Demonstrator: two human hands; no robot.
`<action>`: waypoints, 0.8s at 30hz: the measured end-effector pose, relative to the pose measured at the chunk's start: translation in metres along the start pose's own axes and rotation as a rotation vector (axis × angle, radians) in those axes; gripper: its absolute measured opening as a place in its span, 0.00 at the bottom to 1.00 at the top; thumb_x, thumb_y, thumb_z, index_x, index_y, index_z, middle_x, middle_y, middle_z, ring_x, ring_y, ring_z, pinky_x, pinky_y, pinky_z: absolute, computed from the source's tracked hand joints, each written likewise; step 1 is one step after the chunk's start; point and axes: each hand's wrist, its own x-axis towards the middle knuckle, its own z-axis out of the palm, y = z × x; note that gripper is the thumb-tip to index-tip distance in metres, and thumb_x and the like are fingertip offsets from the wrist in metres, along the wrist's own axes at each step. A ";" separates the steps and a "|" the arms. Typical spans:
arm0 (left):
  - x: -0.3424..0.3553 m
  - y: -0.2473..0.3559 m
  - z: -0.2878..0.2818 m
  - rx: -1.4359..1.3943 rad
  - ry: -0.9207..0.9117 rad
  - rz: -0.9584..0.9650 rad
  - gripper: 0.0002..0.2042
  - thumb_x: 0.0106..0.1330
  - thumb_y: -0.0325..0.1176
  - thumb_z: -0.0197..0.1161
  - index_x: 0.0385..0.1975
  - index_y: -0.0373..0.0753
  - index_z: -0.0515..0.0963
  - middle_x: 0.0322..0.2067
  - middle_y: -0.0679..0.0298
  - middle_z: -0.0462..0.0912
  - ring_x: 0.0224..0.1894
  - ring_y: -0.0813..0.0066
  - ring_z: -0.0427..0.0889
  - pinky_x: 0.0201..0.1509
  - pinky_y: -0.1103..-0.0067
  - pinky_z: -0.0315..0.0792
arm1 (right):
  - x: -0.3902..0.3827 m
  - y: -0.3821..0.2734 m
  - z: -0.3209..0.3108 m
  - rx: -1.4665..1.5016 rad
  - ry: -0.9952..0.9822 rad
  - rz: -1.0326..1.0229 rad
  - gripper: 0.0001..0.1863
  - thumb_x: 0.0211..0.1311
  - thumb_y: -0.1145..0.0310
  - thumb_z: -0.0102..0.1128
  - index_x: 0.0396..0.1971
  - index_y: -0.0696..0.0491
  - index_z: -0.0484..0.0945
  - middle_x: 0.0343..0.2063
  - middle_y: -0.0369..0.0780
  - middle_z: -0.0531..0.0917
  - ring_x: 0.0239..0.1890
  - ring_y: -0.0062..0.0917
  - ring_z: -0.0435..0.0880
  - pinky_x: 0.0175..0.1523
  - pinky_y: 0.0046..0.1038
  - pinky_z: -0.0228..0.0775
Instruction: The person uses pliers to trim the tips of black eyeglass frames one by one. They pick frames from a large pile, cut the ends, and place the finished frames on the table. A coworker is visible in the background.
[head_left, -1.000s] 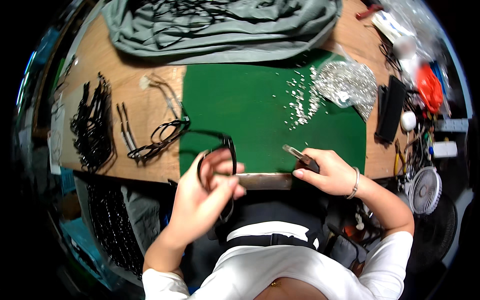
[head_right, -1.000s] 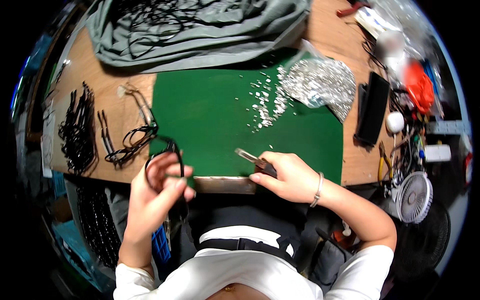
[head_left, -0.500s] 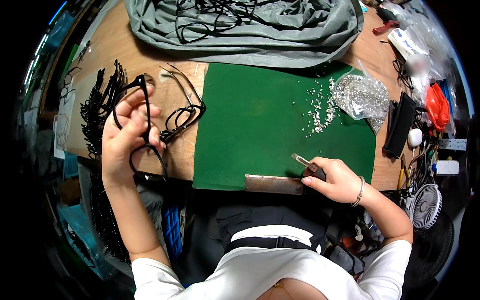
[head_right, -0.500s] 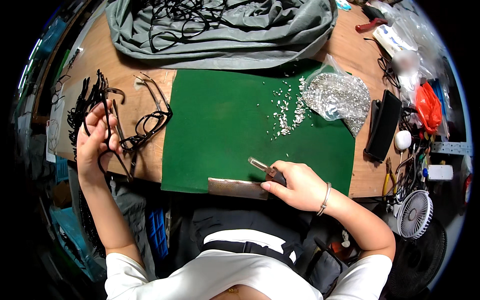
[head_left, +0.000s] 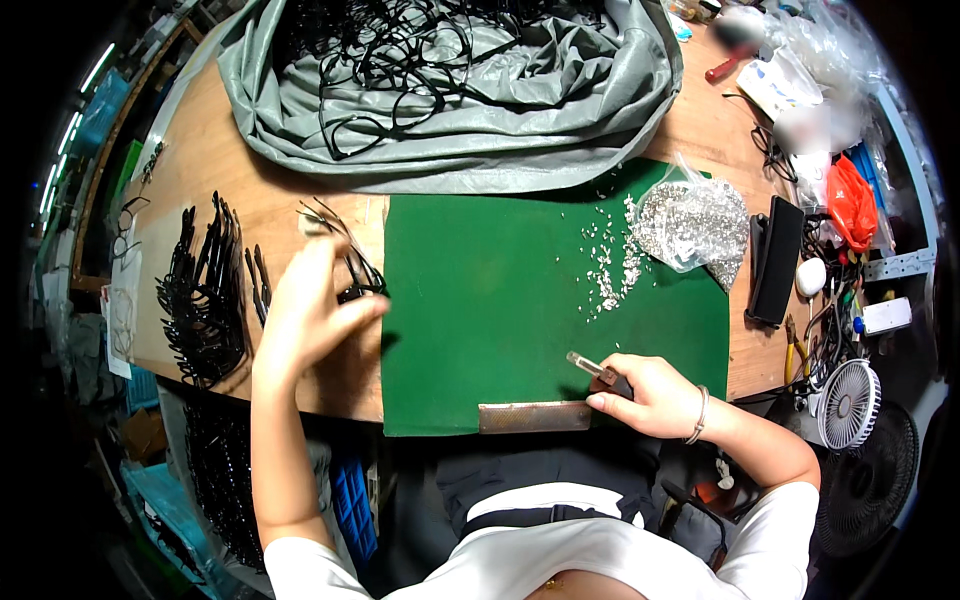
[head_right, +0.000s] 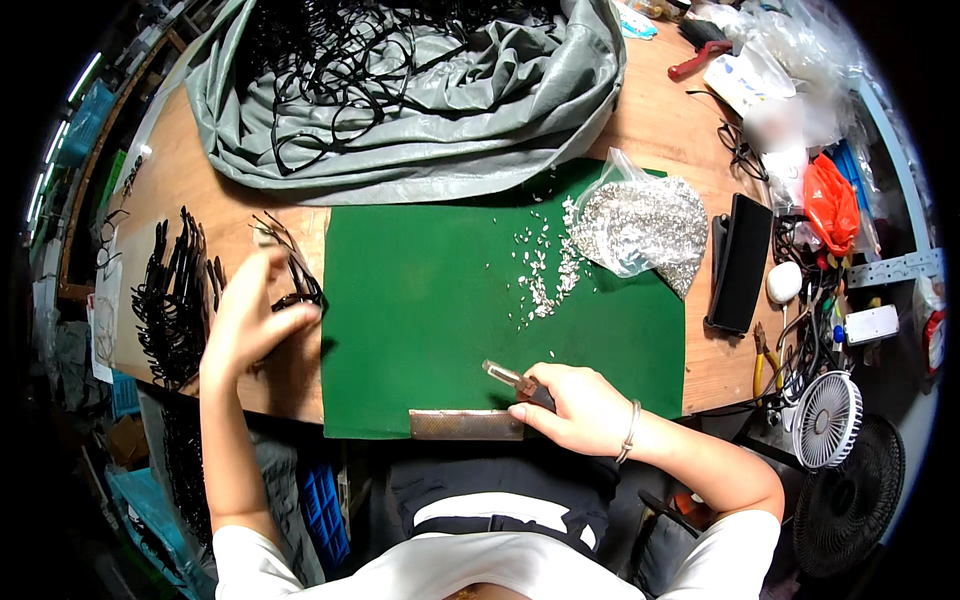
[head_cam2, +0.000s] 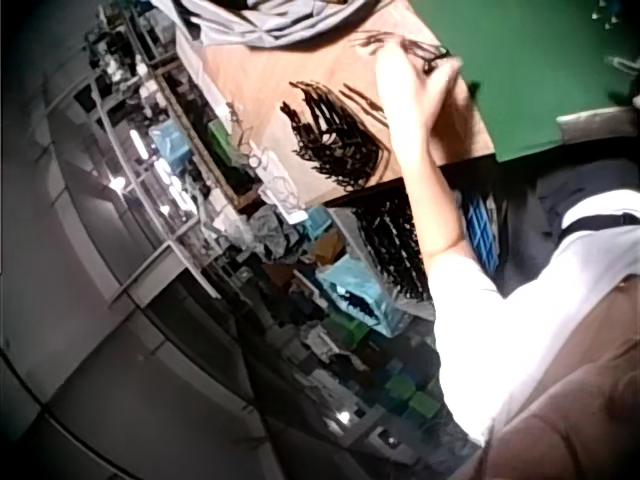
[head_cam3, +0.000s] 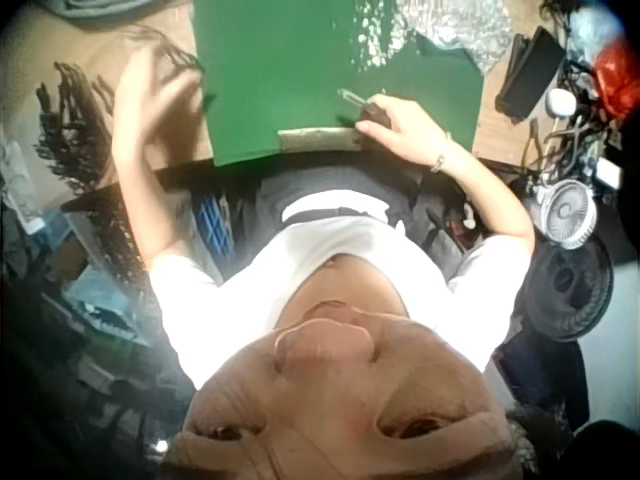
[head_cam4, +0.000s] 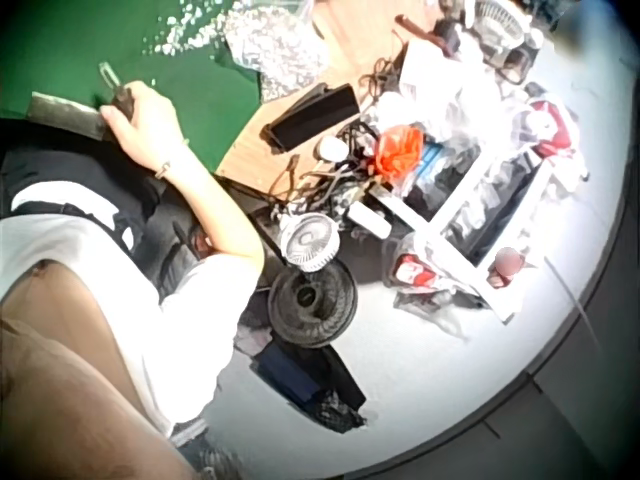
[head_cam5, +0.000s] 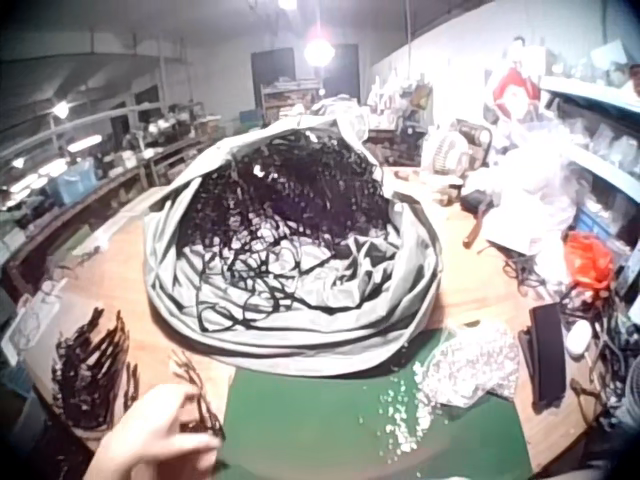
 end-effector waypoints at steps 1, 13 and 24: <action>0.024 0.004 -0.003 -0.197 0.071 0.016 0.24 0.45 0.38 0.65 0.39 0.31 0.67 0.36 0.52 0.73 0.39 0.60 0.73 0.45 0.73 0.67 | 0.000 0.001 0.001 -0.019 0.003 -0.021 0.13 0.52 0.61 0.55 0.27 0.57 0.72 0.23 0.46 0.76 0.26 0.37 0.76 0.33 0.31 0.67; 0.101 0.034 0.027 -0.742 0.125 -0.031 0.10 0.63 0.37 0.49 0.31 0.36 0.71 0.21 0.65 0.72 0.22 0.79 0.71 0.27 0.83 0.67 | -0.022 -0.001 -0.003 -0.321 0.148 -0.066 0.14 0.49 0.65 0.56 0.35 0.55 0.70 0.34 0.43 0.70 0.33 0.36 0.74 0.36 0.31 0.66; -0.063 0.154 -0.004 -1.509 0.139 -0.411 0.29 0.46 0.17 0.61 0.47 0.32 0.53 0.36 0.44 0.74 0.25 0.75 0.78 0.26 0.83 0.75 | -0.027 0.006 -0.005 -0.424 0.345 -0.139 0.17 0.42 0.73 0.56 0.36 0.59 0.68 0.33 0.45 0.71 0.32 0.38 0.74 0.36 0.33 0.67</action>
